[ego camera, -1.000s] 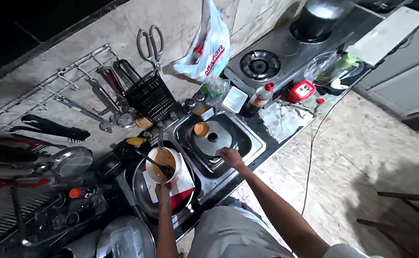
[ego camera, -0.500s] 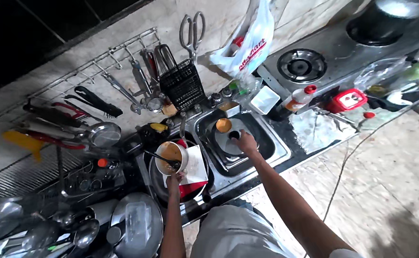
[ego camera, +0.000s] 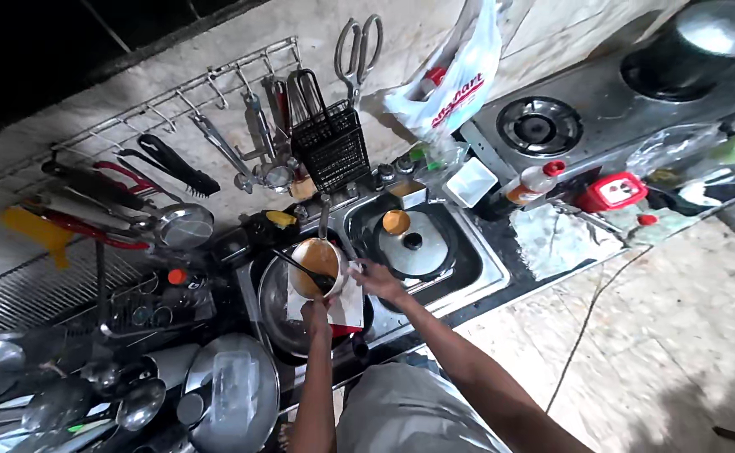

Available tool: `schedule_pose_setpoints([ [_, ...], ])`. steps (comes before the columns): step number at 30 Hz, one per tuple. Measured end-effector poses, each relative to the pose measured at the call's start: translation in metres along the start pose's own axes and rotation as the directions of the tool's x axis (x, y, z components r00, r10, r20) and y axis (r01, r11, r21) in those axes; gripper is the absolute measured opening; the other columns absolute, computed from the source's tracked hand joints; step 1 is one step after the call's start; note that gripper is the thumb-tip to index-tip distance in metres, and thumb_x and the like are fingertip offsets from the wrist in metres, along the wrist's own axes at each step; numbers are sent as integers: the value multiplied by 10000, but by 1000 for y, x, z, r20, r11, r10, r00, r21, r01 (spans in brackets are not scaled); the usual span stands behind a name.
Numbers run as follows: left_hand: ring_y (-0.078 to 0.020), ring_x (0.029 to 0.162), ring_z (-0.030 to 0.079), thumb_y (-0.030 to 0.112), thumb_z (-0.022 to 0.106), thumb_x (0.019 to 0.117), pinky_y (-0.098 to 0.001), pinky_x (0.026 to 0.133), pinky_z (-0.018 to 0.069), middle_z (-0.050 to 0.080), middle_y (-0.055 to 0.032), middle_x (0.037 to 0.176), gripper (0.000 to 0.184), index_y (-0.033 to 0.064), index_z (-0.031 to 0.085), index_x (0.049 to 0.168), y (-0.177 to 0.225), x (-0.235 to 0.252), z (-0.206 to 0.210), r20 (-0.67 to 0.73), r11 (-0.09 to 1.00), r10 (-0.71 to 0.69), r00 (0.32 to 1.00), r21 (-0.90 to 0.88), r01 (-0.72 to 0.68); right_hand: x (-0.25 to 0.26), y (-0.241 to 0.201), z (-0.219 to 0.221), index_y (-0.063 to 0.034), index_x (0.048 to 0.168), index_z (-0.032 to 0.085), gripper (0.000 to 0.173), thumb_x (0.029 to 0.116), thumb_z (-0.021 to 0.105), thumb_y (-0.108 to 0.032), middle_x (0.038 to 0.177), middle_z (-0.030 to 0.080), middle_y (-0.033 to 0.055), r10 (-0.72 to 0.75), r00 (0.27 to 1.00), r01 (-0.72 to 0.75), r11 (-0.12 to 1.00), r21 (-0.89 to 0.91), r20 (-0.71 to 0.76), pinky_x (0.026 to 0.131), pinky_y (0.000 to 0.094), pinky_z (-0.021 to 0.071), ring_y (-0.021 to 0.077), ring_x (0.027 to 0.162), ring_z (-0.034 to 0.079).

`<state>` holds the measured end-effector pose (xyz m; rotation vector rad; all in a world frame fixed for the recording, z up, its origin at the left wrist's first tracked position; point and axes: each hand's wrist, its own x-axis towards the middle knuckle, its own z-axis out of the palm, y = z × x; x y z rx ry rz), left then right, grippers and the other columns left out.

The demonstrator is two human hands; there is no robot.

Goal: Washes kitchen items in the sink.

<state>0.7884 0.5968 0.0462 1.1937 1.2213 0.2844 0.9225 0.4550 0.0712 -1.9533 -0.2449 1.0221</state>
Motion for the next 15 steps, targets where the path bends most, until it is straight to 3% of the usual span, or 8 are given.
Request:
schedule_pose_setpoints([
  [2,-198,702,715,149,518,1059,-366,705,623,713,-155,813,292,-109,621,969,1,-7,7,29,999,34,999,25,-34,-4,-17,11,-143,1575,393,832,964,539,-690,991,736,149,42,999,-43,999,-31,-31,733,491,616,281,758,724],
  [3,-195,692,715,145,524,1058,-360,696,625,712,-149,796,285,-102,623,953,3,-11,10,48,998,42,998,34,-44,-6,-26,14,-119,1566,392,811,979,533,-659,1019,729,158,50,996,-57,994,-93,-75,759,510,614,299,799,729],
  [6,-185,678,718,140,523,1059,-348,687,624,716,-140,770,288,-92,626,924,3,-24,19,109,998,38,993,49,-44,-11,-43,11,-57,1502,450,643,983,593,-408,1177,698,211,107,971,-164,948,-274,-212,932,580,559,379,1077,699],
  [8,-188,675,709,153,487,1072,-357,687,612,718,-139,772,310,-90,625,937,-1,-32,24,168,997,34,985,61,-45,-16,-44,4,-51,1472,482,588,971,613,-330,1189,696,208,125,957,-201,936,-289,-263,949,565,559,371,1112,691],
  [10,-208,673,714,277,401,1116,-381,663,616,729,-142,799,451,-86,644,1006,-4,-37,24,224,986,30,974,155,-66,-18,-38,-4,-48,1434,528,539,973,614,-314,1153,707,204,107,949,-191,944,-269,-297,924,563,574,364,1065,707],
  [12,-230,690,726,470,309,1116,-427,649,617,750,-130,844,629,-32,686,1079,-3,-38,19,179,927,66,982,354,-127,-23,-31,-18,-54,1377,577,474,976,603,-304,1118,715,198,90,948,-176,947,-268,-305,892,562,582,356,1019,718],
  [15,-292,848,689,407,378,1107,-512,790,581,700,-187,994,514,-14,626,1269,-3,-19,9,93,824,310,946,471,-316,-36,-21,-40,-79,1336,631,402,985,593,-272,1106,721,186,79,950,-157,957,-244,-301,859,548,602,330,962,734],
])
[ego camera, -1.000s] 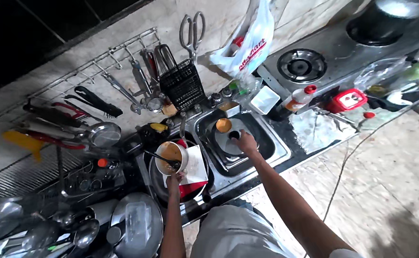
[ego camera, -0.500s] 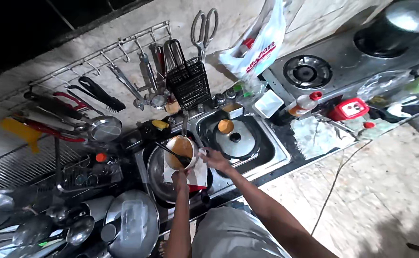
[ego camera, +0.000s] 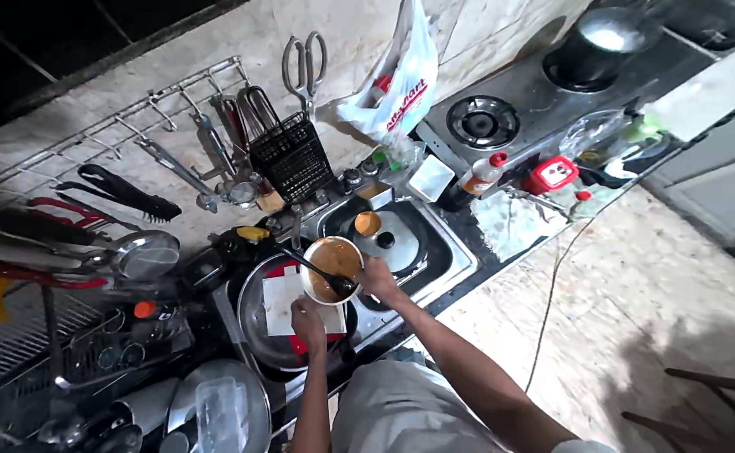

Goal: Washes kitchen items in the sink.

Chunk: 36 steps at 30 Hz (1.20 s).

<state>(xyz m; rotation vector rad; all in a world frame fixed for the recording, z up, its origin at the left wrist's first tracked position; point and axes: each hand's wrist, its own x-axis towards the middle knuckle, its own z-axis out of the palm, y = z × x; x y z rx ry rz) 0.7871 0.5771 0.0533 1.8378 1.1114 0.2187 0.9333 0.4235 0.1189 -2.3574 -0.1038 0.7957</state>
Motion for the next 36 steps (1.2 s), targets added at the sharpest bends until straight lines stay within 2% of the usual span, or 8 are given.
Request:
schedule_pose_setpoints([
  [5,-295,1076,655,367,370,1112,-489,908,551,654,-210,1219,496,-9,549,1381,4,32,10,114,981,46,992,-191,-23,-13,44,-26,-100,1312,646,379,1009,565,-314,987,732,152,8,1000,-8,997,81,4,712,481,637,256,740,740],
  [9,-286,1170,646,323,399,1109,-476,1021,520,656,-211,1270,457,-19,601,1334,10,37,30,188,987,156,970,-76,-144,-27,84,-46,-100,1289,660,359,1008,562,-302,962,738,147,92,995,-86,977,197,-24,680,481,639,251,700,736],
  [15,-275,1117,666,134,529,1030,-424,992,548,662,-218,1221,303,-52,645,1239,11,28,59,256,894,421,870,43,-445,-44,159,-76,-32,1233,650,328,1029,545,-267,871,731,152,221,962,-159,931,328,-161,624,449,647,234,625,726],
  [19,-305,1141,646,117,575,991,-450,984,549,627,-215,1279,308,-14,647,1261,-5,32,52,254,856,440,861,172,-488,-59,199,-101,-16,1214,650,331,1023,515,-249,843,727,147,317,902,-183,896,404,-294,612,460,635,234,615,716],
  [25,-468,1335,482,176,551,1019,-561,1133,396,530,-314,1396,417,-46,564,1372,-60,40,2,-114,910,205,972,388,-146,-57,263,-117,41,1227,624,364,1037,513,-250,844,716,193,446,798,-199,830,521,-406,627,494,626,273,614,709],
  [29,-486,1418,406,397,532,1050,-573,1164,358,406,-337,1528,635,-41,436,1499,-103,44,-15,-299,886,-178,937,366,285,-45,283,-112,53,1226,620,366,1032,494,-231,858,715,201,489,753,-189,801,568,-440,628,481,622,263,614,709],
  [32,-473,1392,441,441,556,1041,-579,1143,383,426,-345,1504,718,-82,388,1503,-108,43,-13,-256,879,-405,878,153,451,-37,296,-101,52,1236,609,361,1033,489,-223,880,717,202,511,742,-140,751,645,-434,628,453,632,253,629,722],
  [36,-448,1276,548,463,613,1000,-608,1056,453,572,-319,1351,648,-84,559,1343,-103,48,-5,-199,885,-440,876,71,460,-27,296,-90,36,1305,573,384,1059,488,-246,975,711,213,542,753,-125,675,727,-373,685,441,632,257,717,730],
])
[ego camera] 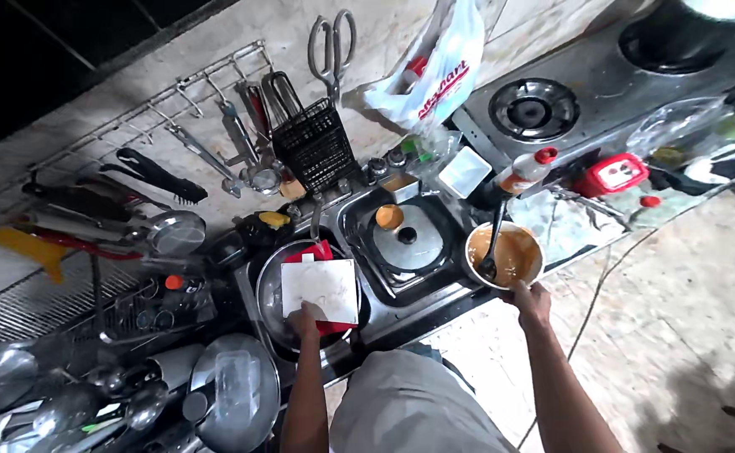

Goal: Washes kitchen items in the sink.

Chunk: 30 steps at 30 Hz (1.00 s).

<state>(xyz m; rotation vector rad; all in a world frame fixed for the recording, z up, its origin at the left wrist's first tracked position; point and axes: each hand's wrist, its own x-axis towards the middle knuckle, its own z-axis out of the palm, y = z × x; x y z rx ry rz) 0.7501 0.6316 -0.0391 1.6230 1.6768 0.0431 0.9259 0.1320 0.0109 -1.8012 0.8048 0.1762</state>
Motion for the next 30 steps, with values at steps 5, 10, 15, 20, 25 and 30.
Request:
schedule_pose_setpoints([
  [5,-420,1335,515,358,671,981,-585,1100,433,527,-299,1430,682,-36,438,1487,-1,6,5,46,990,128,991,-73,-124,-4,-7,0,24,1349,524,428,1090,462,-311,958,707,175,44,998,-41,997,-68,45,655,395,606,208,677,702],
  [10,-491,1416,390,408,539,1042,-601,1163,341,416,-322,1522,611,12,473,1501,-6,-1,12,-41,955,283,958,108,-277,-11,-10,-6,-27,1458,461,670,1070,414,-572,1019,706,172,49,998,-43,985,-165,33,663,445,560,247,722,672],
  [15,-423,1334,499,458,508,1026,-600,1088,424,526,-235,1446,548,113,573,1446,-8,-31,30,41,677,722,691,162,-718,-45,-22,5,32,1452,488,552,1081,463,-377,1162,688,277,-255,948,171,912,-372,-190,900,567,556,398,991,703],
  [20,-376,1270,533,375,636,994,-518,1066,468,576,-184,1384,366,157,708,1280,-19,-36,48,14,590,807,590,-11,-807,-87,-48,51,35,1396,539,495,1046,549,-314,1322,617,271,-396,918,338,815,-471,-27,1042,575,504,407,1215,621],
  [25,-354,1180,612,189,567,1030,-472,1045,505,659,-196,1208,235,28,704,1133,-16,-29,40,53,544,837,545,40,-838,-115,-59,116,-6,1280,652,354,1046,548,-251,1231,674,216,-440,846,533,714,-454,301,982,520,556,334,1092,684],
  [30,-272,1064,671,154,600,1004,-426,970,558,688,-176,1114,218,-15,695,1106,-9,-32,26,48,725,688,724,-89,-683,-162,-58,189,-63,1265,682,307,1051,550,-239,1096,737,111,-297,629,613,758,-223,719,800,420,624,196,866,728],
])
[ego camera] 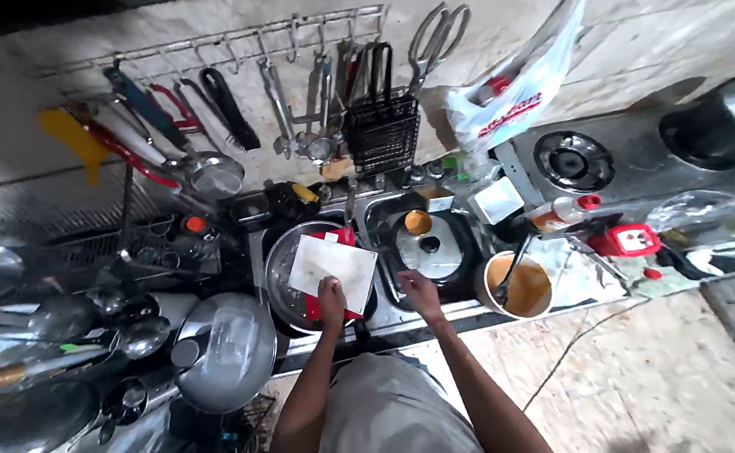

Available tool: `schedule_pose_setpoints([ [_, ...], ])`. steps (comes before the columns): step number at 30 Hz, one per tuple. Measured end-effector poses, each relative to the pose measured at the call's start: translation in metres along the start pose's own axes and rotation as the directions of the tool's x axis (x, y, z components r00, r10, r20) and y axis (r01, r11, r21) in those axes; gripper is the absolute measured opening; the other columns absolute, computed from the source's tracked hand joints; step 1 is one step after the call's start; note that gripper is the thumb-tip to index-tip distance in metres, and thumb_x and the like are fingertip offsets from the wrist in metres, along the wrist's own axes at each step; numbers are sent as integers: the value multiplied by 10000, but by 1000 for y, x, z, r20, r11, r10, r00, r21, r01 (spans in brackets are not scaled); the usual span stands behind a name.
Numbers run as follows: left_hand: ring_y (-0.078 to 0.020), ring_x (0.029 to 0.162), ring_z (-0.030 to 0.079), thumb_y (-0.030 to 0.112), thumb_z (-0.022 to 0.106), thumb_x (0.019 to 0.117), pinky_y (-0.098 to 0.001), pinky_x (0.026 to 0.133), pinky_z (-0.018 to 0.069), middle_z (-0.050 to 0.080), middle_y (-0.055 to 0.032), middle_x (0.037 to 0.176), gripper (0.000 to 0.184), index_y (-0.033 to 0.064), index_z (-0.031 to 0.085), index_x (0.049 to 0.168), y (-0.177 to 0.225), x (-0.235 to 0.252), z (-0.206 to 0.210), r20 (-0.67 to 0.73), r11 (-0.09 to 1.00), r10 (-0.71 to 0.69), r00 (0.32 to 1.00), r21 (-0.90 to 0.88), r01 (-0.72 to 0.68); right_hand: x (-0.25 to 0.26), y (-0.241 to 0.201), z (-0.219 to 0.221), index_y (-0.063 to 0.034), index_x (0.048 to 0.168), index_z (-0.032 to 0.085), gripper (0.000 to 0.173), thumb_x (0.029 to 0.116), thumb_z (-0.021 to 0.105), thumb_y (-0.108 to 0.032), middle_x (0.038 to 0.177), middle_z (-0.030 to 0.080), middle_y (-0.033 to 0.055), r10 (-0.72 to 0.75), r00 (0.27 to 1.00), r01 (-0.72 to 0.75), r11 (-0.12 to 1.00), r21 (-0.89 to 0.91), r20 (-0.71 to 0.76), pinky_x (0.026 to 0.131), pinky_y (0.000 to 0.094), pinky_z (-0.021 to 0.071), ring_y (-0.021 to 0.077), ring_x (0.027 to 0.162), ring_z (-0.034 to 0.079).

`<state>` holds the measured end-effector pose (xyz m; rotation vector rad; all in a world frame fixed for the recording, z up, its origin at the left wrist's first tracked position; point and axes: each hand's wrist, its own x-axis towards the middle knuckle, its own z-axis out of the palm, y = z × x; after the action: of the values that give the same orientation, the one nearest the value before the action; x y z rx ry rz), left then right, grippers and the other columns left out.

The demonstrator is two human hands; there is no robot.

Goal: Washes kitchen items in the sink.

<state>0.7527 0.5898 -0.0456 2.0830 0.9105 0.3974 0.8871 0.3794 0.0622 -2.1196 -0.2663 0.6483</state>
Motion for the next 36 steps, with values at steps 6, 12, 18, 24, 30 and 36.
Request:
schedule_pose_setpoints([
  [6,-209,961,696,153,662,980,-382,864,609,697,-155,1075,213,-22,688,1099,76,2,-23,22,913,-77,997,-400,79,19,-46,81,-21,1383,576,460,1094,471,-364,1275,676,148,57,939,-204,887,414,340,969,439,587,235,1135,682],
  [12,-262,1344,526,265,554,1034,-518,1168,377,660,-64,1330,264,142,768,1127,105,8,-18,-39,952,259,965,-158,-262,52,-70,82,-42,1175,577,273,1093,447,-267,932,650,84,347,846,-498,238,834,406,715,320,570,156,790,644],
  [18,-290,1030,689,152,542,1043,-456,937,567,688,-231,1149,308,-71,638,1233,72,68,-3,52,918,-112,992,-377,124,93,-123,-61,7,1165,557,202,1079,454,-144,871,607,53,290,956,-111,524,845,-54,664,269,539,113,707,587],
  [24,-253,922,699,-53,565,990,-385,855,603,665,-251,1113,290,-127,568,1270,77,119,34,245,617,-304,921,-686,386,202,-206,-214,15,1157,592,268,1055,485,-209,860,624,43,9,900,267,778,568,-435,717,321,553,123,726,607],
  [30,-348,1151,648,125,610,998,-507,1004,526,648,-252,1268,390,-37,586,1351,81,179,25,5,801,-447,895,-444,402,242,-273,-277,-43,1454,487,525,1022,582,-325,1397,556,169,80,931,122,852,509,-356,944,454,556,276,1198,604],
  [36,-423,1326,489,168,751,913,-479,1035,497,349,-311,1543,544,125,579,1427,83,232,4,-154,860,-392,907,-412,301,255,-256,-285,-51,1380,563,505,1001,619,-380,1346,595,154,-1,953,97,948,304,-303,948,495,544,274,1189,604],
])
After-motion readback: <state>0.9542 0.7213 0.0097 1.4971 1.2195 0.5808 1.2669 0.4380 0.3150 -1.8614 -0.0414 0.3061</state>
